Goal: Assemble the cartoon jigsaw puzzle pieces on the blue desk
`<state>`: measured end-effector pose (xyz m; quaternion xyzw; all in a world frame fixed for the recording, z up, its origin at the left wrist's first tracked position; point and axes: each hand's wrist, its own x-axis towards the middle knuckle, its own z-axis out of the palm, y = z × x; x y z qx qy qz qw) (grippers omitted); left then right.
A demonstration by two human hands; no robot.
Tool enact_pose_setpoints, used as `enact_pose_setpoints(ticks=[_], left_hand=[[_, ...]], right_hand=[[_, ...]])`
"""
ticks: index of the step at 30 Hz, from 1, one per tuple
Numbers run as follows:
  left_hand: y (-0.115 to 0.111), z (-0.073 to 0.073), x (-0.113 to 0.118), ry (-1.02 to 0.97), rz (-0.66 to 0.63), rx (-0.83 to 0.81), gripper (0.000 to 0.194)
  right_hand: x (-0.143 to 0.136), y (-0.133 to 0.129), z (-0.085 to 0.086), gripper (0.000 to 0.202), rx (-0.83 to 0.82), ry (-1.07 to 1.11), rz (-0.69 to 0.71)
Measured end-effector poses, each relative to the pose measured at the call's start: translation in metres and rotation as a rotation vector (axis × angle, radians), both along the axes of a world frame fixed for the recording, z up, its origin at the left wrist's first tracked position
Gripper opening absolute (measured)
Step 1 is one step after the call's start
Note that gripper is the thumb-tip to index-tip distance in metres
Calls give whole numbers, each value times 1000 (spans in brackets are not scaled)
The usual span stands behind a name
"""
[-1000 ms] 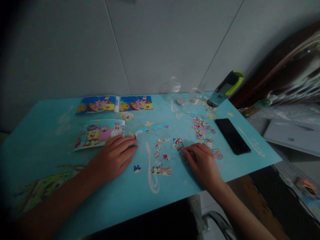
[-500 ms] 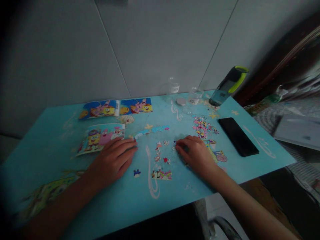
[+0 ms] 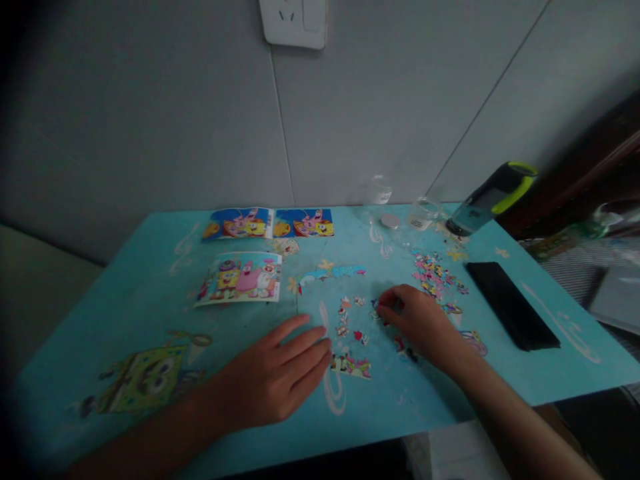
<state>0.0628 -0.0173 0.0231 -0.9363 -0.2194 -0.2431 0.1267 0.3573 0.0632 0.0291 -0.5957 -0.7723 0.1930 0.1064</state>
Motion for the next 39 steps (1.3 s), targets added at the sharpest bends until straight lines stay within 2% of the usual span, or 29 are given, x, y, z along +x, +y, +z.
enact_pose_setpoints(ticks=[5, 9, 11, 14, 16, 18, 21, 24, 27, 31, 39], left_hand=[[6, -1, -6, 6, 46, -12, 17], [7, -2, -7, 24, 60, -34, 16], [7, -1, -8, 32, 66, -38, 16], [9, -1, -10, 39, 81, -44, 16], [12, -1, -13, 41, 92, -56, 15], [15, -1, -18, 50, 106, -74, 16], [20, -1, -27, 76, 130, -92, 20], [26, 0, -38, 119, 156, -92, 20], [31, -2, -45, 165, 219, -110, 15], [35, -9, -45, 193, 316, -164, 14], [32, -21, -40, 143, 284, -197, 20]], right_hand=[[2, 1, -4, 10, 43, 37, 85], [-8, 3, 9, 12, 36, 144, 170], [-23, 6, 21, 13, -10, 192, 259], [-59, 14, 34, 11, -63, 230, 490], [-84, 22, 36, 12, -70, 234, 667], [-103, 31, 31, 16, -36, 245, 743], [-112, 40, 18, 19, 60, 271, 673], [-103, 39, 3, 17, 99, 318, 541], [-93, 31, -7, 15, 91, 325, 468], [-95, 18, -12, 11, 83, 295, 435], [-104, 11, -17, 7, 145, 245, 422]])
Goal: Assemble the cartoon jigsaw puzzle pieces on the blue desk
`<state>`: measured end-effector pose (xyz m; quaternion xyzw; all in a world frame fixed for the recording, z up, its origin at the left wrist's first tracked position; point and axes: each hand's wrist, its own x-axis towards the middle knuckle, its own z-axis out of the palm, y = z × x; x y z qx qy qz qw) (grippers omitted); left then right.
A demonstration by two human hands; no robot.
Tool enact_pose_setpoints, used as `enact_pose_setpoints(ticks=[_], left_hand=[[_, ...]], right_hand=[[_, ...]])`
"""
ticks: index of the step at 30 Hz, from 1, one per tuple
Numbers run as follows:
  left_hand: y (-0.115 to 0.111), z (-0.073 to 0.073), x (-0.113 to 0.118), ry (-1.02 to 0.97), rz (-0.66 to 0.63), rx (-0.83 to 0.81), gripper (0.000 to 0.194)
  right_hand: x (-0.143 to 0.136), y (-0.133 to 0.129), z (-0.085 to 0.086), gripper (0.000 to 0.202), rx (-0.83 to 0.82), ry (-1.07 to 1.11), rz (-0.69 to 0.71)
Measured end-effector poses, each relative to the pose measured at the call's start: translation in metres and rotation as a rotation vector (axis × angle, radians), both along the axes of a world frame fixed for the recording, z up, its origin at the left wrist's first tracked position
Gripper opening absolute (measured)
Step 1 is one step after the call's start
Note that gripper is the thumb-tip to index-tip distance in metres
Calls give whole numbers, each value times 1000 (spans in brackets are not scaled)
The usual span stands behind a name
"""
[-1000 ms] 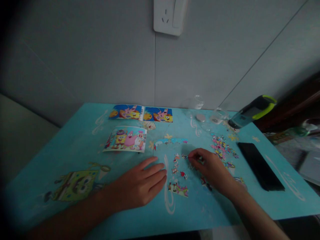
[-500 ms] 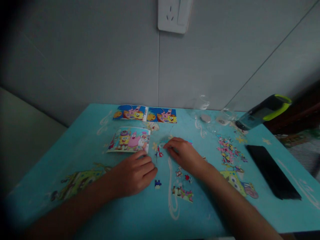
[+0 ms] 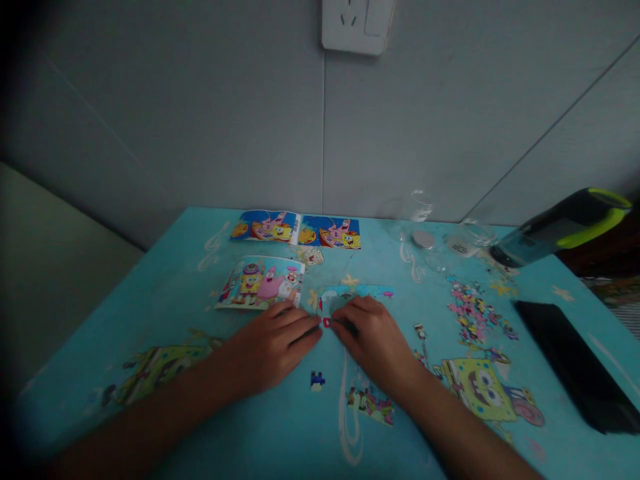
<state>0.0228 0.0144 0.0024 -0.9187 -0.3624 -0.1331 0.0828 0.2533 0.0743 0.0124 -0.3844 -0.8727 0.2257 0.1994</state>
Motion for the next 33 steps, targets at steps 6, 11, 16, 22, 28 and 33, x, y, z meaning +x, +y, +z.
enact_pose_setpoints(ticks=[6, 11, 16, 22, 28, 33], left_hand=[[-3, 4, 4, -27, -32, -43, 20], [-5, 7, 5, -57, -108, -37, 21], [-6, 8, 7, -77, -126, -1, 19], [0, 10, 0, -114, 33, 42, 16], [4, 8, -3, -75, 131, 5, 13], [3, 7, 1, -65, 134, -10, 13]], right_hand=[[-2, -2, -4, 9, 24, -2, -32], [-10, -2, -6, 11, 64, -3, -54], [-9, 0, -9, 12, 65, 11, -39], [3, 0, -4, 15, 66, 5, 14], [3, -7, -3, 27, 90, -91, 42], [1, -8, -7, 22, 88, -82, 40]])
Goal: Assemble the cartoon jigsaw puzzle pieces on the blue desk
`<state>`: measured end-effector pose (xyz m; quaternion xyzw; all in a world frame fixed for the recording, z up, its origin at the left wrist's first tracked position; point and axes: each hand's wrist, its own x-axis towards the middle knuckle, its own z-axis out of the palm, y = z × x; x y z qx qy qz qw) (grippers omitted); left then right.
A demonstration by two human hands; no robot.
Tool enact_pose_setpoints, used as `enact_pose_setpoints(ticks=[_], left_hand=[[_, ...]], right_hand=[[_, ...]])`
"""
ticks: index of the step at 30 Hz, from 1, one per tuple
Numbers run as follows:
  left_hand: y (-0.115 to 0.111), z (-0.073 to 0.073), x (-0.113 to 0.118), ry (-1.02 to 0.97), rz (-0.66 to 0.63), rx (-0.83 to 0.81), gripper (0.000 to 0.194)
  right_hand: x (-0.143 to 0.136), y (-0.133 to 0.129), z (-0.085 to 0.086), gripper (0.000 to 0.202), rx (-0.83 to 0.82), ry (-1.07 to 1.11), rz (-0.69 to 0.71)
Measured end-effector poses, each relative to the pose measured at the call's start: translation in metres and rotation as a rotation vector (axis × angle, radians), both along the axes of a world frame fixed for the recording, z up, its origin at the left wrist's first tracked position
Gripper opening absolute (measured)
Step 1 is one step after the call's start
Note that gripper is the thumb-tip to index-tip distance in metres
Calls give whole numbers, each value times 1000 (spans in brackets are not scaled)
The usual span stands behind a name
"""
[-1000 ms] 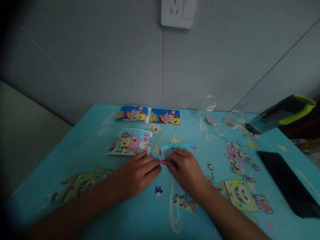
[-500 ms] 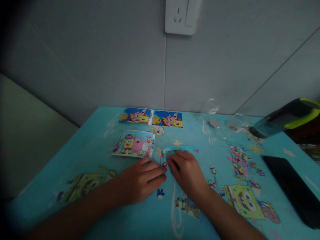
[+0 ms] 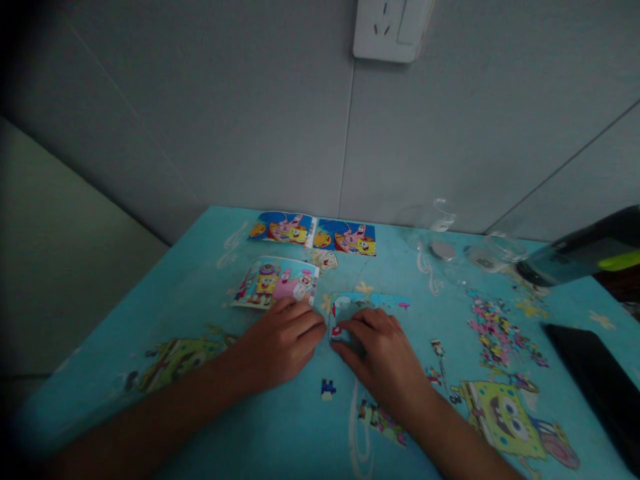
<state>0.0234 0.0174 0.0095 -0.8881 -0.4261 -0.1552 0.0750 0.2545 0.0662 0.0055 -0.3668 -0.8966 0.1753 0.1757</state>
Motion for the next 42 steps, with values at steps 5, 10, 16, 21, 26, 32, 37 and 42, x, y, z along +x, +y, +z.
enact_pose_setpoints(ticks=[5, 10, 16, 21, 26, 32, 37, 42], left_hand=[[0, 2, -1, 28, -3, -25, 15], [-1, 2, 0, 27, 1, -40, 14], [-2, 0, 0, 40, 6, -21, 14], [-1, -1, 1, 52, 2, -1, 14], [0, 0, 2, 48, 3, 22, 15], [-6, 12, 6, -6, 235, 64, 17], [-9, 8, 9, -38, 463, -29, 24], [-10, 0, 11, -15, 493, -108, 30]], right_hand=[[-1, 1, 0, 17, -34, 37, -4], [-3, 2, 0, 16, -81, 68, -13], [-4, 5, -4, 13, -33, 83, -42], [-3, 6, -5, 13, -8, 74, -39], [-3, 7, -6, 15, -4, 43, -59], [0, 10, -13, 19, 5, 57, -46], [2, 11, -13, 19, -4, 46, -50], [1, 11, -13, 21, 12, 50, -44]])
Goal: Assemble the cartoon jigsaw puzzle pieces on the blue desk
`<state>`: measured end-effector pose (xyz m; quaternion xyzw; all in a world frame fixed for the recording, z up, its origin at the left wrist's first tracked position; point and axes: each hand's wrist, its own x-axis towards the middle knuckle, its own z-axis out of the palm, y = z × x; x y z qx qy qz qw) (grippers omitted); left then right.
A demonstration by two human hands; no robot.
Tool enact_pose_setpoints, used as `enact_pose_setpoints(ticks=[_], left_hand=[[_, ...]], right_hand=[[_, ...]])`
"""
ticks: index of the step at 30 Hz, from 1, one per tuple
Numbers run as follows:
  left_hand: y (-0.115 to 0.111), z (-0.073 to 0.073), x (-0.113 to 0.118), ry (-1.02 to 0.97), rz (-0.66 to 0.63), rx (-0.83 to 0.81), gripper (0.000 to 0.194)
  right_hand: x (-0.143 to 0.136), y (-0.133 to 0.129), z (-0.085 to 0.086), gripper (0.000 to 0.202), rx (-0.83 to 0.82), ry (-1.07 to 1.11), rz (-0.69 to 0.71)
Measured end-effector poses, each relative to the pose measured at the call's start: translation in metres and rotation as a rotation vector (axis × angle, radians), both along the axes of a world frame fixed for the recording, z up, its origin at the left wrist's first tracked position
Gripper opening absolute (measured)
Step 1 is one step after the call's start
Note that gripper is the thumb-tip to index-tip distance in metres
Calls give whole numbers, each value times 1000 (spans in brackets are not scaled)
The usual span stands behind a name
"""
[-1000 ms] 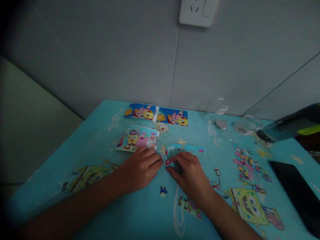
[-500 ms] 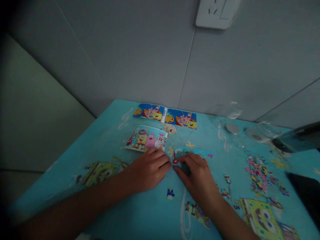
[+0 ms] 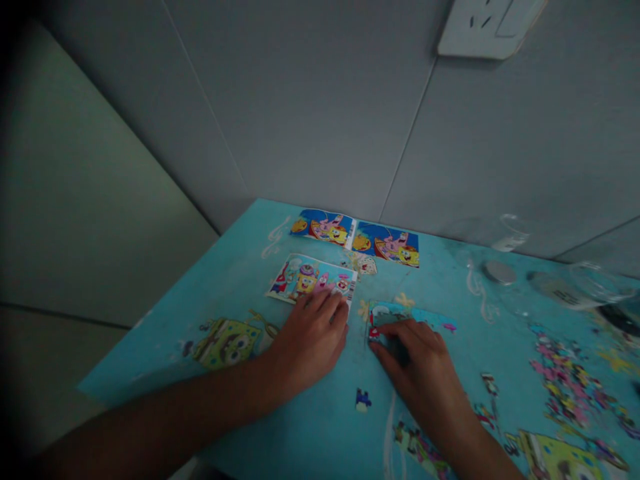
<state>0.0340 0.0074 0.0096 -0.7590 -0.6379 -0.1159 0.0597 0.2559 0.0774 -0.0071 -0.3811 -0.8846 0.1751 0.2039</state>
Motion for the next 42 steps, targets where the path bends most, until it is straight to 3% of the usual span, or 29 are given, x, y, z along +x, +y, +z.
enact_pose_setpoints(ticks=[13, 42], left_hand=[[4, 0, -4, -23, -93, 42, 27], [5, -3, -6, -33, -108, 33, 28]], right_hand=[[-10, -4, 13, 16, -20, 1, -44], [-8, -9, 16, 13, -5, -22, -27]])
